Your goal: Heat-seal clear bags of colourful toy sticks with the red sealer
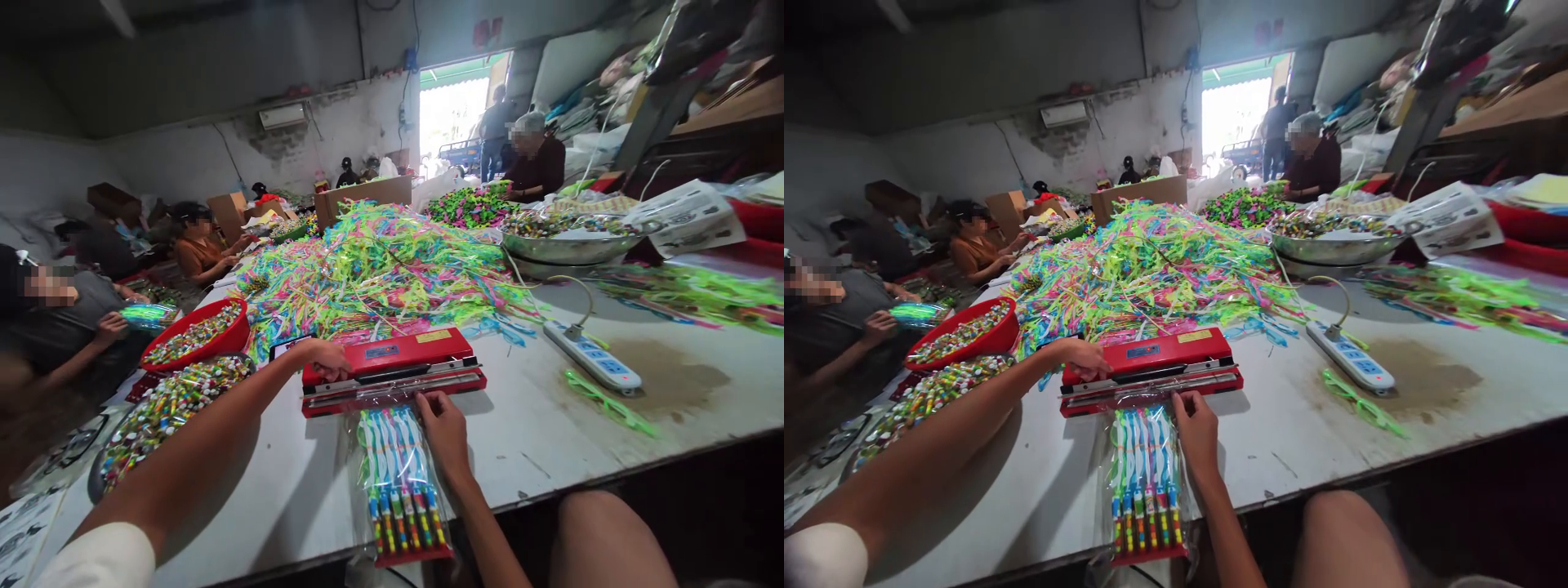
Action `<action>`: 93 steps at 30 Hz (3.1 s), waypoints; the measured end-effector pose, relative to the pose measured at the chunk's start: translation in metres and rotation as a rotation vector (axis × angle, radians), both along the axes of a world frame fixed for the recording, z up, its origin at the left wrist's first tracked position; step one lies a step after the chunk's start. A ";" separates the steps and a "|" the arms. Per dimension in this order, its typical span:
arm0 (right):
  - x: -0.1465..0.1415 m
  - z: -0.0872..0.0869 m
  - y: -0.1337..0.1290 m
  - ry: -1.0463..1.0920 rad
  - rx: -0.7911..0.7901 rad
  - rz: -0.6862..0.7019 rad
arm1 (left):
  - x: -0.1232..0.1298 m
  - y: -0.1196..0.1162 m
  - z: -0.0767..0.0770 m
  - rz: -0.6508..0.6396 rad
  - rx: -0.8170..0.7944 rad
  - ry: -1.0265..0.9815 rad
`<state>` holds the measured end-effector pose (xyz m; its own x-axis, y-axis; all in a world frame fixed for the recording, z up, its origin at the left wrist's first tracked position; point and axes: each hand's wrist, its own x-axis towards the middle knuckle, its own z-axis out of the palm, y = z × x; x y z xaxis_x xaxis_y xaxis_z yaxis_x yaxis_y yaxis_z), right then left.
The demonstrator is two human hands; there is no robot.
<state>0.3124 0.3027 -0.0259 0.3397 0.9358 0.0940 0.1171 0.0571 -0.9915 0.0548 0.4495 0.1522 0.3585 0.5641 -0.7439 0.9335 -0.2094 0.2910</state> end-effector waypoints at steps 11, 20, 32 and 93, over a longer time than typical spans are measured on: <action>0.003 -0.002 -0.002 -0.036 0.053 0.032 | -0.002 0.013 -0.013 -0.194 -0.077 -0.147; 0.004 0.000 -0.003 -0.070 0.015 0.043 | 0.004 0.031 -0.017 -0.350 -0.097 -0.065; 0.004 0.001 -0.003 -0.052 0.019 0.040 | -0.004 0.021 0.002 -0.306 -0.080 -0.129; 0.013 0.146 0.193 -0.988 -0.184 1.448 | -0.022 0.026 -0.030 -0.213 0.181 -0.560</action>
<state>0.3250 0.4961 0.1196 -0.8112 0.4275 -0.3991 0.5840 0.5549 -0.5925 0.0330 0.4759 0.1222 0.7848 0.5369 -0.3096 0.5817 -0.4657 0.6669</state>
